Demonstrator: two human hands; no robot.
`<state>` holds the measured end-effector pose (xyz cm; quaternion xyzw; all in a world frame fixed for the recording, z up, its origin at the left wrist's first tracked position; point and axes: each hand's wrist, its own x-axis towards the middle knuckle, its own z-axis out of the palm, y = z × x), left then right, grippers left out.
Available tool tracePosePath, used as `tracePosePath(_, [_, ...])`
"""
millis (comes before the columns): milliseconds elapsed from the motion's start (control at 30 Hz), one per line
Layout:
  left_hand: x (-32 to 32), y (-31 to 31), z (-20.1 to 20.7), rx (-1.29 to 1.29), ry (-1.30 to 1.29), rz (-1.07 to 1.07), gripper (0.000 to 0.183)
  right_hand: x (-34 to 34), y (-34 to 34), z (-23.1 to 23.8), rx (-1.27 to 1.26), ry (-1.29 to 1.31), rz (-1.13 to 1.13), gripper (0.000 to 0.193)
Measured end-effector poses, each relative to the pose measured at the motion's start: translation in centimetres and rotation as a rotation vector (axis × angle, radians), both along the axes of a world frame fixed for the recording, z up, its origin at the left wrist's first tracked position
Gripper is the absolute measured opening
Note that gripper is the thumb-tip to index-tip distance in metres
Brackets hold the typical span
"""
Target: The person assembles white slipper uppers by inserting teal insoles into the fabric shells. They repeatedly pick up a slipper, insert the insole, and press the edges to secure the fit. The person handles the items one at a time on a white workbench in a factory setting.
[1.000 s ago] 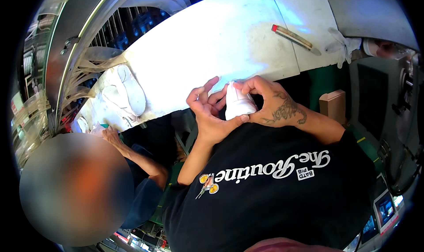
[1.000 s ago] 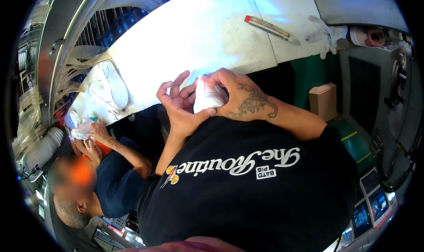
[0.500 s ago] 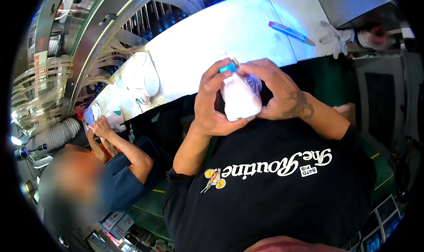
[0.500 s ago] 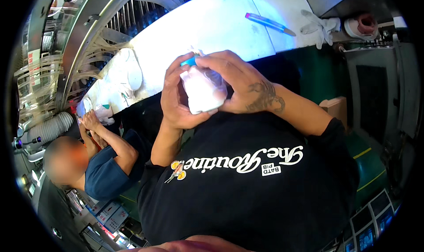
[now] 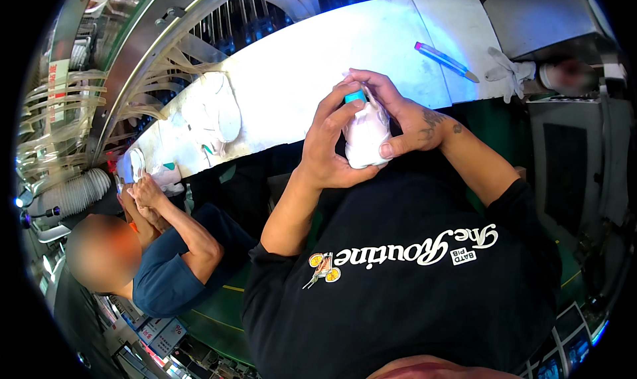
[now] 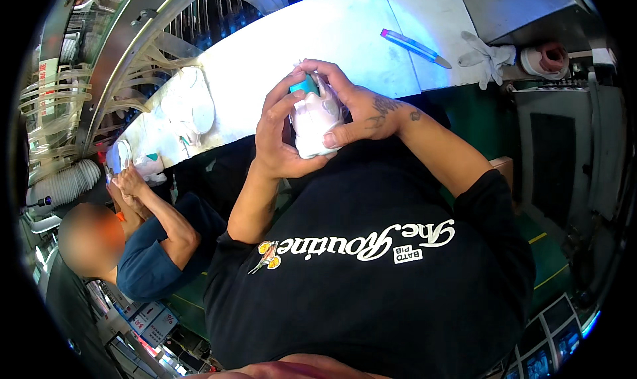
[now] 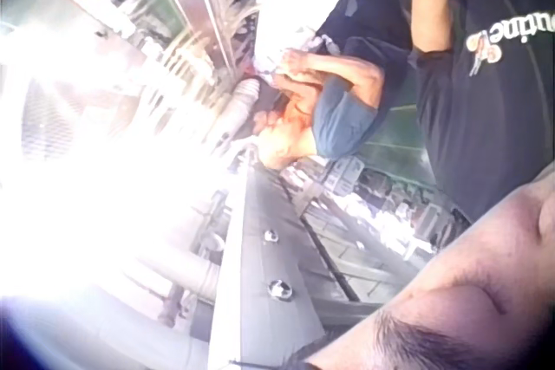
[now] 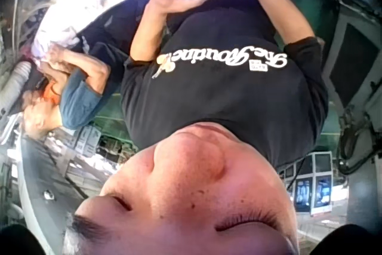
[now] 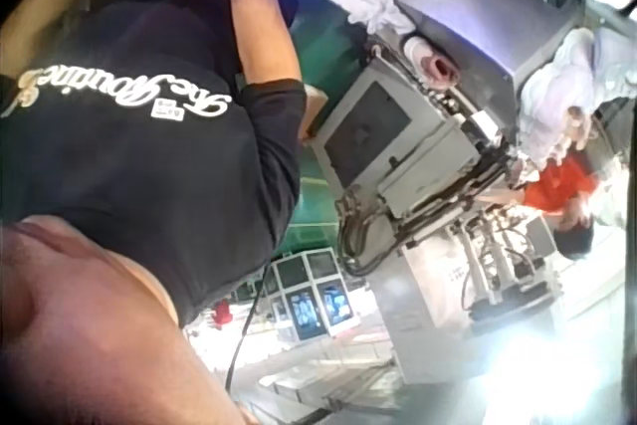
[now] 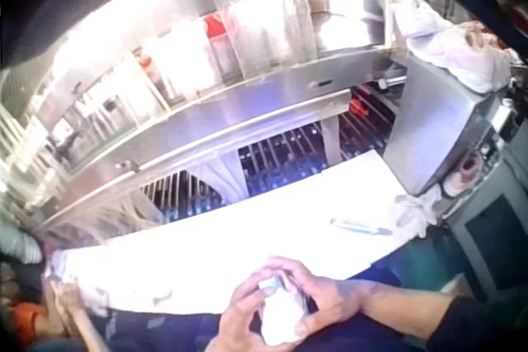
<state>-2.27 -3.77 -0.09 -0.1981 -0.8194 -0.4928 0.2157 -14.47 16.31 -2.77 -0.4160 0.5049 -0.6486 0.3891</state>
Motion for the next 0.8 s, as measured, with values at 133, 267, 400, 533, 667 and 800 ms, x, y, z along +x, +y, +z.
tracePosePath(133, [-0.6, -0.1, -0.1, 0.027, 0.007, -0.012, 0.092, 0.2, -0.4, 0.3, -0.007, -0.067, -0.040, 0.119])
tracePosePath(267, [-1.2, 0.4, 0.7, 0.094, -0.034, 0.030, 0.080, 0.1, -0.5, 0.5, -0.013, -0.059, -0.068, 0.119])
tracePosePath(400, [-1.8, 0.3, 1.2, 0.056, -0.011, 0.019, 0.079, 1.4, -0.2, 4.1, 0.210, 0.134, -0.162, 0.118])
tracePosePath(533, [-1.9, 1.1, 1.3, 0.016, -0.011, 0.007, 0.079, 1.7, -0.1, 3.0, 0.169, 0.157, -0.214, 0.116])
tracePosePath(667, [-1.2, 0.8, 1.4, 0.000, -0.048, -0.008, 0.084, 0.4, 0.6, 1.8, 0.123, 0.191, -0.154, 0.111])
tracePosePath(800, [1.5, -2.6, 0.7, -0.024, -0.026, 0.079, 0.112, -0.3, 2.0, 2.7, 0.147, 0.277, -0.173, 0.092])
